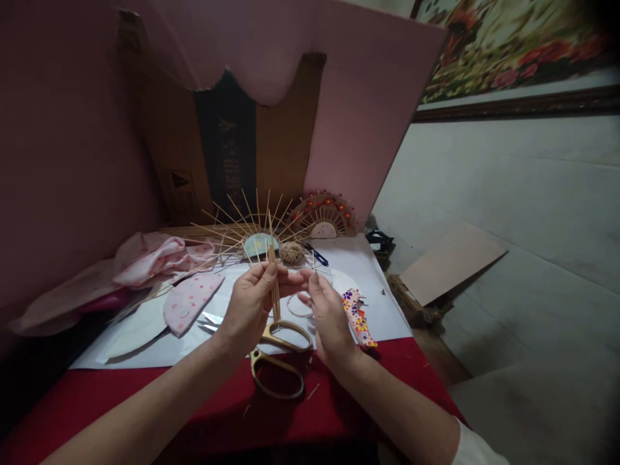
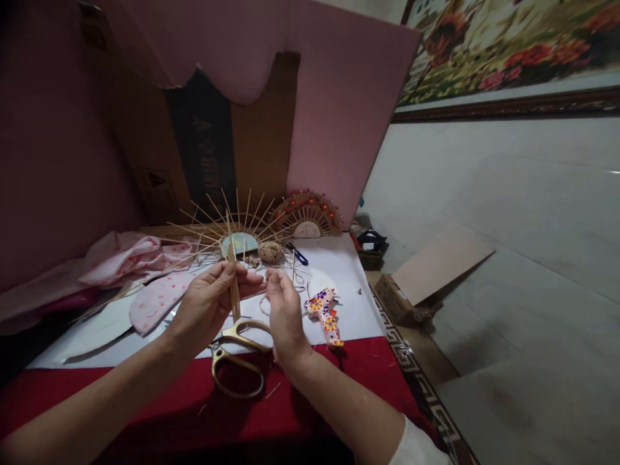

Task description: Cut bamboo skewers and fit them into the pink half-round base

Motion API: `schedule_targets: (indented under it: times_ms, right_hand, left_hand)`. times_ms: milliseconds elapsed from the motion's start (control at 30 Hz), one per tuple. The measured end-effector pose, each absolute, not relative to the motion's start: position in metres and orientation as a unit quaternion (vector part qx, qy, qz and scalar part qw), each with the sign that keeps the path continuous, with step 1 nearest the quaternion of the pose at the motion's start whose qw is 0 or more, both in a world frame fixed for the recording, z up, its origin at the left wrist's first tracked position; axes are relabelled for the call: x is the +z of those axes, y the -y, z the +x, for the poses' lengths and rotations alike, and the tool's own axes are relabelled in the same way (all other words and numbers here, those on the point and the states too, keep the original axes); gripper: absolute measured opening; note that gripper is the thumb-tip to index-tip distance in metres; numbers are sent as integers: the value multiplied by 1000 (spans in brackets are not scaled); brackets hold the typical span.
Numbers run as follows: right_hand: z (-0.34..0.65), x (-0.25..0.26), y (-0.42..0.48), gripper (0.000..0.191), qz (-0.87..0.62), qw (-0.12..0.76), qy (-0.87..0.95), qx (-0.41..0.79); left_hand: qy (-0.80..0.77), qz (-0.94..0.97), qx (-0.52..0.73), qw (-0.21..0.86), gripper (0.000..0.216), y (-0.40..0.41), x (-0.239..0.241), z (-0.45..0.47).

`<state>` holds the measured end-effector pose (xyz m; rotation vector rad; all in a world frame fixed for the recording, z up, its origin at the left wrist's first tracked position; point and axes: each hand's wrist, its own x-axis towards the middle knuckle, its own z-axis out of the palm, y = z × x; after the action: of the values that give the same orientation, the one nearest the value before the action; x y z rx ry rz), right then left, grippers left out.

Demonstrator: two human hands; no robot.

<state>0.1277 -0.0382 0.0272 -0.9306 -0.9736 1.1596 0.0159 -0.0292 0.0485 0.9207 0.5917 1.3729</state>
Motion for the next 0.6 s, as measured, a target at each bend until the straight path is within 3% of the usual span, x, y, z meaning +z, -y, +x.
schedule_targets:
  times_ms: [100,167,600]
  right_hand:
    - [143,39,25,26,-416,621,557,361]
    - [150,47,13,24,-416,605,593,330]
    - [153,34,-25,23,-315,617,559,456]
  left_hand:
    - [-288,407,557,665,18,31,46,15]
    - [-306,410,528,677,20,32,42,16]
    - [-338,407,435,729,22,41,14,19]
